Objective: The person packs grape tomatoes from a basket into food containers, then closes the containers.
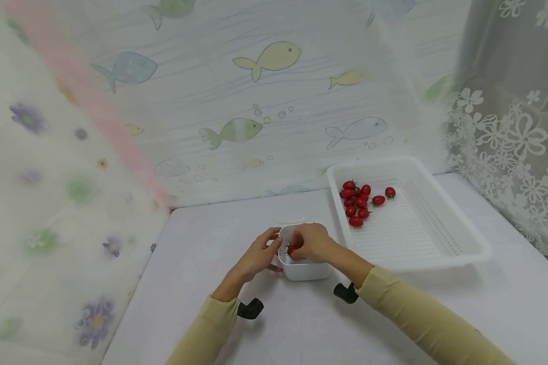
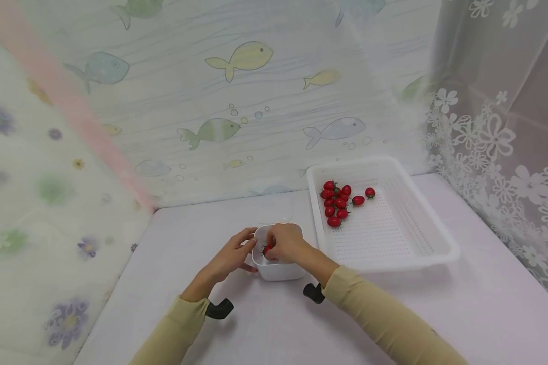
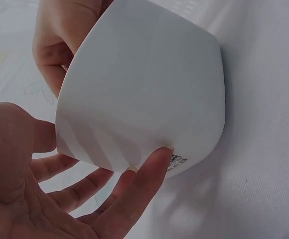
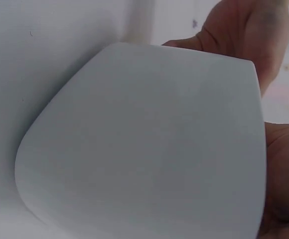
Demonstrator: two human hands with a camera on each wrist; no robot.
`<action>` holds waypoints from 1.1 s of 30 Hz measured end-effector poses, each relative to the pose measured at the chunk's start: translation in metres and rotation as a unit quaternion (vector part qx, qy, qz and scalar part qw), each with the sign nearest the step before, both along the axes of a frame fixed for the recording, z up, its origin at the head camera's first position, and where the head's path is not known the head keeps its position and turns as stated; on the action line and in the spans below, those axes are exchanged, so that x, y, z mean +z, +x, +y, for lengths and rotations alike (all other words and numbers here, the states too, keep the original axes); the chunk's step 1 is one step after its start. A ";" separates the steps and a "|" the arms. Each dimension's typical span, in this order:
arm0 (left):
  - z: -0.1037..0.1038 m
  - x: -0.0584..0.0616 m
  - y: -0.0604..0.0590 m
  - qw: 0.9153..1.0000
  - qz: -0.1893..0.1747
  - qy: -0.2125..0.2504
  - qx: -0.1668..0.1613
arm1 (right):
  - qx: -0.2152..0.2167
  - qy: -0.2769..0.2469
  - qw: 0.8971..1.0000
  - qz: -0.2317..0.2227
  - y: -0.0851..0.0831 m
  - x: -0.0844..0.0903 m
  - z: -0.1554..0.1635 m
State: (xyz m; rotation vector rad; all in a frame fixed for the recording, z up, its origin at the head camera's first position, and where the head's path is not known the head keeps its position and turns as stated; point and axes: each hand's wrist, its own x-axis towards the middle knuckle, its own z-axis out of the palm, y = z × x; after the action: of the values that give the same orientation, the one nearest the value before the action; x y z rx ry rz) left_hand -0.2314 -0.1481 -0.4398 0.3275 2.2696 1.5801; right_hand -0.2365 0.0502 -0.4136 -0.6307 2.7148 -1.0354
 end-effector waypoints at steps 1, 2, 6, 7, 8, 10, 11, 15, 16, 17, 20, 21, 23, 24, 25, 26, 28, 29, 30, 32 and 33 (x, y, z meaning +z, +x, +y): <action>0.000 0.000 0.000 1.000 0.001 -0.001 -0.001 | 0.002 0.008 1.000 0.004 -0.001 -0.001 -0.001; 0.000 0.000 0.000 1.000 0.001 0.000 -0.001 | 0.005 0.014 1.000 0.007 -0.003 -0.003 -0.003; 0.000 -0.001 0.000 1.000 0.002 0.003 -0.005 | 0.022 0.010 1.000 0.001 -0.005 -0.008 -0.007; 0.000 -0.001 0.000 1.000 0.001 0.004 -0.006 | 0.022 0.005 1.000 -0.004 -0.005 -0.009 -0.008; 0.000 -0.001 0.000 1.000 0.001 0.006 -0.007 | 0.024 0.000 1.000 -0.008 -0.004 -0.010 -0.009; -0.001 -0.002 0.000 1.000 0.000 0.008 -0.008 | 0.024 -0.002 1.000 -0.013 -0.004 -0.011 -0.010; -0.001 -0.002 0.000 1.000 -0.001 0.008 -0.009 | 0.023 -0.004 1.000 -0.012 -0.004 -0.012 -0.011; -0.001 -0.001 -0.001 1.000 -0.001 0.009 -0.009 | 0.022 0.007 1.000 -0.015 -0.005 -0.014 -0.013; -0.001 -0.001 -0.001 1.000 -0.001 0.010 -0.007 | 0.021 0.010 1.000 -0.017 -0.005 -0.013 -0.013; -0.001 -0.001 -0.001 1.000 -0.001 0.010 -0.007 | 0.021 0.013 1.000 -0.017 -0.006 -0.013 -0.014; -0.001 0.001 -0.001 1.000 -0.001 0.011 -0.005 | 0.018 0.021 0.999 -0.018 -0.007 -0.012 -0.014; -0.001 0.001 -0.001 1.000 -0.001 0.011 -0.005 | 0.016 0.023 0.999 -0.019 -0.007 -0.012 -0.014; -0.001 0.002 0.000 1.000 -0.001 0.012 -0.004 | 0.012 0.026 0.999 -0.023 -0.007 -0.012 -0.014; 0.000 0.002 0.000 1.000 -0.001 0.012 -0.004 | 0.010 0.026 0.999 -0.024 -0.007 -0.012 -0.014; 0.000 0.002 0.000 1.000 -0.001 0.012 -0.004 | 0.008 0.027 0.999 -0.026 -0.007 -0.012 -0.015; 0.000 0.002 0.001 1.000 -0.001 0.011 -0.003 | 0.008 0.027 0.999 -0.028 -0.006 -0.012 -0.015; 0.000 0.003 0.002 1.000 -0.001 0.010 -0.002 | 0.010 0.031 0.999 -0.030 -0.006 -0.011 -0.015; 0.000 0.003 0.002 1.000 -0.001 0.009 -0.002 | 0.011 0.035 0.999 -0.030 -0.006 -0.011 -0.015; 0.000 0.003 0.002 1.000 -0.001 0.008 -0.002 | 0.012 0.038 0.999 -0.030 -0.005 -0.010 -0.015; -0.001 0.003 0.002 1.000 0.000 0.008 -0.002 | 0.015 0.049 0.998 -0.029 -0.004 -0.006 -0.015; -0.001 0.003 0.002 1.000 0.001 0.008 -0.003 | 0.016 0.058 0.998 -0.028 -0.003 -0.003 -0.014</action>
State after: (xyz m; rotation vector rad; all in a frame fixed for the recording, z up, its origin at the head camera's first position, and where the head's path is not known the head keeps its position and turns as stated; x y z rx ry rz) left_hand -0.2294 -0.1490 -0.4365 0.3393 2.2558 1.5962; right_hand -0.2393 0.0358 -0.4168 -0.6137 2.6837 -0.8676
